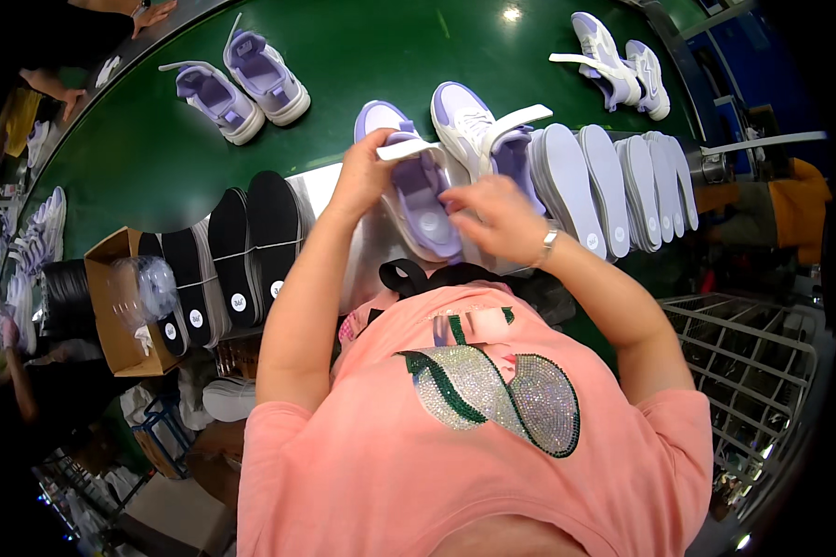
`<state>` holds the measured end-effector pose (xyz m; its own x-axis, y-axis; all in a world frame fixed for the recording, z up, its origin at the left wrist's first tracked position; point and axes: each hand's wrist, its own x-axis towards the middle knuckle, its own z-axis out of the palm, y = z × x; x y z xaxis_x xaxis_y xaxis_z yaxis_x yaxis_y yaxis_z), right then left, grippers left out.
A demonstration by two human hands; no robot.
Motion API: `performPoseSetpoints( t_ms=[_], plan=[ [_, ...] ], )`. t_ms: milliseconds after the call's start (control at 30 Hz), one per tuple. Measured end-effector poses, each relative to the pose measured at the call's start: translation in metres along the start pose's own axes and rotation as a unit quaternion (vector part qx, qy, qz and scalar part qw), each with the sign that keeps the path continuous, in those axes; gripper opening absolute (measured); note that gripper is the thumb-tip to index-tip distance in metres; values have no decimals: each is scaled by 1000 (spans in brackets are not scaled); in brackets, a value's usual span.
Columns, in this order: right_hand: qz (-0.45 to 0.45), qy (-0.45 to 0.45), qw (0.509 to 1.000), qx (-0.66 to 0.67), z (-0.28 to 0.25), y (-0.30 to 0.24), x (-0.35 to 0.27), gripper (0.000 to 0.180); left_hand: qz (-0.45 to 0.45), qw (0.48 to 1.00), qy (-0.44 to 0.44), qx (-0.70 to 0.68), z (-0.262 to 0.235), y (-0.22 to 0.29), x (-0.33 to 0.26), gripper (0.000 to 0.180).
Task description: The person inserts white insoles into purple and white sneakers on a conveyor belt and then retrieves a stack of white insoles from a shelf.
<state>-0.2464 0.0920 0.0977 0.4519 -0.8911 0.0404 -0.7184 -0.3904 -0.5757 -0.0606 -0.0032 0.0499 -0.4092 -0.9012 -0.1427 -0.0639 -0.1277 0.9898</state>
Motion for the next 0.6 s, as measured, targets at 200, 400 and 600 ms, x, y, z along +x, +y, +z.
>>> performPoseSetpoints(
  t_ms=[200, 400, 600],
  plan=[
    [202, 16, 962, -181, -13, 24, -47, 20, -32, 993, 39, 108, -31, 8, -5, 30],
    [229, -57, 963, -129, -16, 20, -62, 37, 335, 842, 349, 240, -10, 49, -15, 31],
    [321, 226, 915, -93, -74, 98, -94, 35, 263, 914, 52, 305, 85, 47, -6, 66]
  ],
)
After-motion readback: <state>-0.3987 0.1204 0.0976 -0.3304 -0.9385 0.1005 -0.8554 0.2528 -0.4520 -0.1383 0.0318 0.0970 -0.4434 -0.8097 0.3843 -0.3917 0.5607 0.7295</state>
